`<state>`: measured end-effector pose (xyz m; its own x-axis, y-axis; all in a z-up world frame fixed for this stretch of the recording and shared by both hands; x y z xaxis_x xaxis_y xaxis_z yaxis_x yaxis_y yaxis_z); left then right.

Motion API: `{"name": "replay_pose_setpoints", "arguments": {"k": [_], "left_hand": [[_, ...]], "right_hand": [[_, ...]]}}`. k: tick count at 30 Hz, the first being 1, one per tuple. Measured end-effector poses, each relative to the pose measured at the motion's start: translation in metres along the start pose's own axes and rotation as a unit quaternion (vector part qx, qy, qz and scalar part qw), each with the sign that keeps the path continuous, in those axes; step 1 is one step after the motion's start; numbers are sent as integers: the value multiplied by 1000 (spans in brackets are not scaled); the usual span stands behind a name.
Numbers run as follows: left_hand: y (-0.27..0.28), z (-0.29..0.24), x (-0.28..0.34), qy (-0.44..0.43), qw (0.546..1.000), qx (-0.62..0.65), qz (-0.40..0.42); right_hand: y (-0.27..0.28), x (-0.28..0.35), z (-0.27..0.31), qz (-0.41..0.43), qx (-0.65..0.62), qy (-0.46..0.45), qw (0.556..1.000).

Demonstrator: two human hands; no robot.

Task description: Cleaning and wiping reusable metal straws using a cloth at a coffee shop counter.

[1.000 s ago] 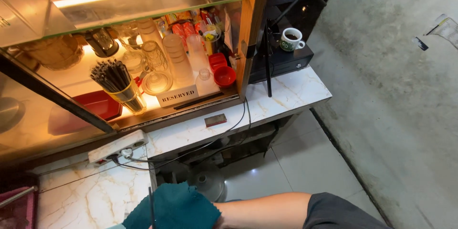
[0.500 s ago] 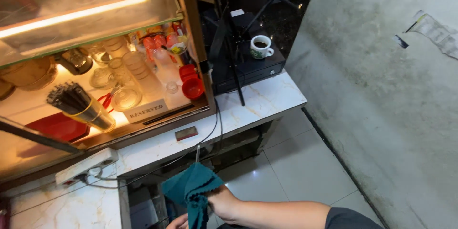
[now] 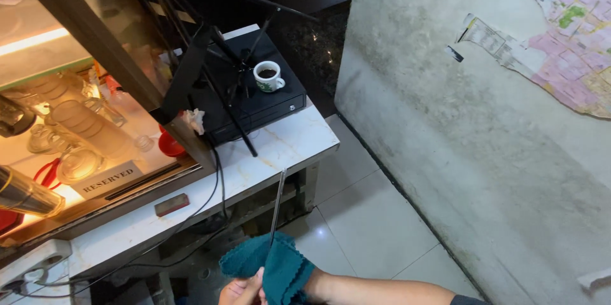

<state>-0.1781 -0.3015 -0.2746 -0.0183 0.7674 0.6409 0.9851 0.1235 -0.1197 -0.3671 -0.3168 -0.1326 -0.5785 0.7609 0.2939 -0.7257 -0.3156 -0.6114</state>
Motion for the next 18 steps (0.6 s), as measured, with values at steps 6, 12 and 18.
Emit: {"name": "replay_pose_setpoints", "arguments": {"k": [6,12,18], "left_hand": [[-84,-9,26,110,993,24,29],[-116,-6,47,153,978,139,30],[-100,15,43,90,984,156,3]], "right_hand": [[22,32,9,7,-56,-67,996],[43,45,-9,-26,-180,-94,979],[28,52,-9,-29,-198,-133,971]]}}
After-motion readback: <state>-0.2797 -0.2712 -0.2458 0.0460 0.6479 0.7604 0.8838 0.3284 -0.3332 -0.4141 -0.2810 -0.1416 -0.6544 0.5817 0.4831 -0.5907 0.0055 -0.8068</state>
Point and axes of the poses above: each hand's wrist, its own x-axis away from the middle knuckle, its own y-axis out of the back of the hand, z = x × y, the point moved 10 cm from there along -x, towards the middle knuckle, and after that the axes turned 1 degree about x, right-handed, at the moved point
